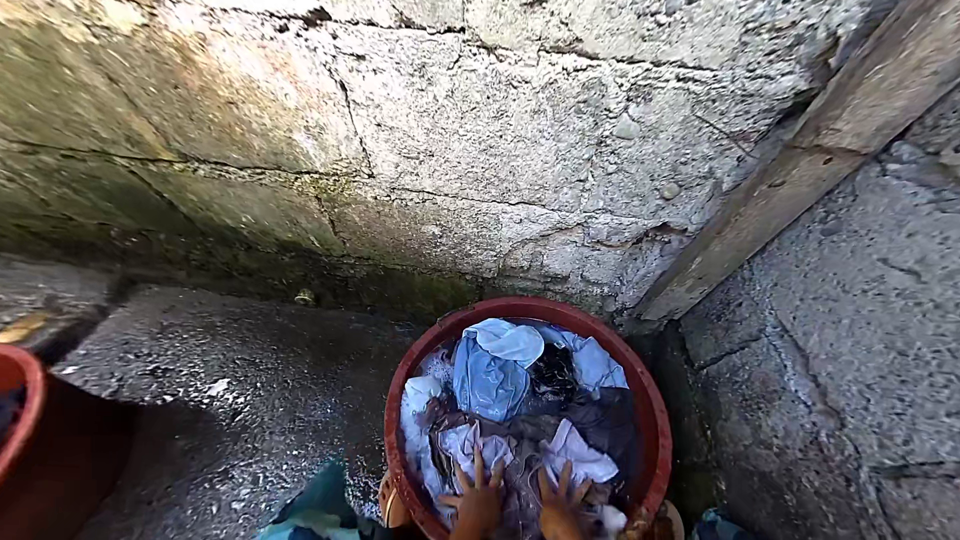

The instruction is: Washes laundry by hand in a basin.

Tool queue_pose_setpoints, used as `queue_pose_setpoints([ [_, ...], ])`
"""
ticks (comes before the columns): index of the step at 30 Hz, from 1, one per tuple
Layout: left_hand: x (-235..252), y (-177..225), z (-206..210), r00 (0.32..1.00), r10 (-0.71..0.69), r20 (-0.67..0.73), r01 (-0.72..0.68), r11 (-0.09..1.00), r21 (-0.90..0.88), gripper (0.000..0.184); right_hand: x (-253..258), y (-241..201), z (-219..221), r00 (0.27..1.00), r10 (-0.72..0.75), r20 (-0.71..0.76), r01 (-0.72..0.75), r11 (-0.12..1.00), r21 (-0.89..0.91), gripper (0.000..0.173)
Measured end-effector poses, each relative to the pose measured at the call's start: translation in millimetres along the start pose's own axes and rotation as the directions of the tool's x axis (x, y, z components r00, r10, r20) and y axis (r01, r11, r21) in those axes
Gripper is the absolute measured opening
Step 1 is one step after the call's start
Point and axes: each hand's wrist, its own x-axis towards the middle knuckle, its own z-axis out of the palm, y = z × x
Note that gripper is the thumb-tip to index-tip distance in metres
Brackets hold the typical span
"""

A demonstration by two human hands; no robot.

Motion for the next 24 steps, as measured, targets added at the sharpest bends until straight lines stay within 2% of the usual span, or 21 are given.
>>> queue_pose_setpoints([
  [2,22.2,-2.8,21.7,0.999,-0.017,-0.041,0.018,0.999,0.034,0.087,16.3,3.1,13.0,1.0,0.008,-0.021,-0.008,1.0,0.001,0.088],
  [5,48.2,-11.4,26.8,0.999,-0.016,0.03,0.013,0.997,0.07,0.096,39.7,4.6,17.4,1.0,0.008,-0.025,-0.009,1.0,-0.005,0.081],
  [7,57.8,-15.3,30.1,0.999,-0.007,0.044,0.005,0.998,0.055,0.091,54.3,1.9,21.9,0.999,0.041,0.0,-0.041,0.999,0.009,0.077],
  [10,65.1,-16.6,33.5,0.998,0.003,0.056,-0.005,0.999,0.042,0.074,66.4,-1.6,28.1,0.997,0.074,0.028,-0.074,0.997,-0.005,0.071],
  [13,62.2,-25.8,30.4,0.991,0.08,0.108,-0.078,0.997,-0.027,0.079,60.9,1.1,27.2,0.996,0.065,0.054,-0.067,0.997,0.045,0.064],
  [16,58.4,-40.0,4.5,0.948,0.193,0.253,-0.197,0.98,-0.007,0.085,51.4,12.1,16.3,0.999,0.008,0.049,-0.01,1.0,0.027,0.061],
  [17,57.8,-48.2,-6.2,0.932,0.241,0.271,-0.249,0.969,-0.005,0.079,47.9,17.4,9.9,0.999,-0.029,0.031,0.029,0.999,0.018,0.057],
  [19,53.3,-67.9,-29.9,0.92,0.325,0.221,-0.323,0.945,-0.045,0.062,42.3,32.9,-7.4,0.994,-0.101,0.029,0.1,0.995,0.013,0.049],
  [22,29.5,-78.5,-95.2,0.952,0.261,0.159,-0.274,0.96,0.06,0.055,29.7,63.1,-56.5,0.989,-0.143,0.038,0.14,0.986,0.086,0.047],
  [24,7.0,-82.9,-135.8,0.984,0.173,0.049,-0.178,0.977,0.116,0.052,1.0,70.7,-99.3,0.995,-0.1,0.027,0.09,0.961,0.263,0.046],
])
